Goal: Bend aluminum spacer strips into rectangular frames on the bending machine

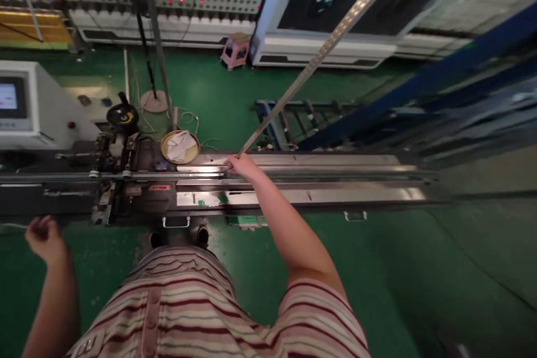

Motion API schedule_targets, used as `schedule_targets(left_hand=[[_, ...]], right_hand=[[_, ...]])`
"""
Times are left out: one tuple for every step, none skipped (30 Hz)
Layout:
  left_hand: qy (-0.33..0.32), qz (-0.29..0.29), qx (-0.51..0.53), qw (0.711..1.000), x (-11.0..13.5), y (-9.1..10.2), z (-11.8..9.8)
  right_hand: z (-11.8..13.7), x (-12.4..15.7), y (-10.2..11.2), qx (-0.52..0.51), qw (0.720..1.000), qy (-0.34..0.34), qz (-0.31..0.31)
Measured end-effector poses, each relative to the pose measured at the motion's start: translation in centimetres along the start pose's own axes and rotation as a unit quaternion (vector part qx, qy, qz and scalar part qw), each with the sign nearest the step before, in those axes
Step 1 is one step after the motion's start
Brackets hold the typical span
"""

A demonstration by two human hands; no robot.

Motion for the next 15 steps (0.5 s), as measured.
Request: schedule_targets(left_hand=[[-0.011, -0.013, 0.006, 1.000, 0.9, 1.0, 1.4], [-0.018, -0.023, 0.011, 1.000, 1.7, 1.8, 2.5], [-0.022, -0.027, 0.015, 0.999, 2.2, 2.5, 3.4], [-0.020, -0.027, 0.015, 0.999, 2.5, 3.0, 4.1], [-0.019, -0.033, 0.015, 0.999, 2.7, 3.7, 4.6], [-0.018, -0.040, 0.015, 0.999, 2.6, 4.3, 4.8], [-0.018, -0.044, 0.016, 0.999, 2.5, 4.9, 4.9], [-0.018, -0.046, 0.018, 0.999, 2.2, 5.4, 4.9], [-0.017, -0.046, 0.021, 0.999, 1.9, 5.9, 4.9], [-0.016, -0.045, 0.022, 0.999, 1.6, 6.4, 4.9], [-0.014, -0.046, 0.023, 0.999, 1.4, 6.9, 4.9], [-0.012, -0.048, 0.022, 0.999, 1.1, 7.4, 4.9], [-0.008, -0.052, 0.021, 0.998, 0.9, 7.9, 4.9], [-0.003, -0.056, 0.021, 0.998, 0.7, 8.4, 5.0], [0.001, -0.059, 0.022, 0.998, 0.5, 9.0, 5.1]], right_hand=[[0.8, 0.0, -1.3, 0.006, 1.000, 0.006, 0.008], [1.7, 0.1, -2.7, 0.012, 1.000, 0.014, 0.017], [2.5, 0.2, -4.1, 0.017, 0.999, 0.024, 0.029], [3.3, 0.3, -5.6, 0.023, 0.998, 0.032, 0.041], [4.0, 0.5, -6.9, 0.029, 0.997, 0.038, 0.052], [4.8, 0.6, -8.3, 0.035, 0.996, 0.046, 0.060], [5.6, 0.7, -9.7, 0.042, 0.995, 0.055, 0.068], [6.4, 0.9, -11.0, 0.049, 0.994, 0.065, 0.074], [7.3, 1.0, -12.3, 0.057, 0.993, 0.073, 0.077], [8.2, 1.1, -13.6, 0.065, 0.991, 0.081, 0.080], [9.1, 1.2, -15.0, 0.074, 0.990, 0.088, 0.085], [9.9, 1.2, -16.3, 0.084, 0.988, 0.094, 0.090], [10.8, 1.3, -17.8, 0.093, 0.986, 0.101, 0.096], [11.7, 1.4, -19.2, 0.102, 0.983, 0.111, 0.102], [12.7, 1.5, -20.6, 0.109, 0.981, 0.121, 0.107]])
Point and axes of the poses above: each hand's wrist, its own x-axis away from the middle knuckle, its own y-axis out of the back of the hand, z = x × y, the point moved 9 cm from there along -x, towards the middle knuckle, and after that the axes turned 12 degrees about x, right-handed, at the moved point
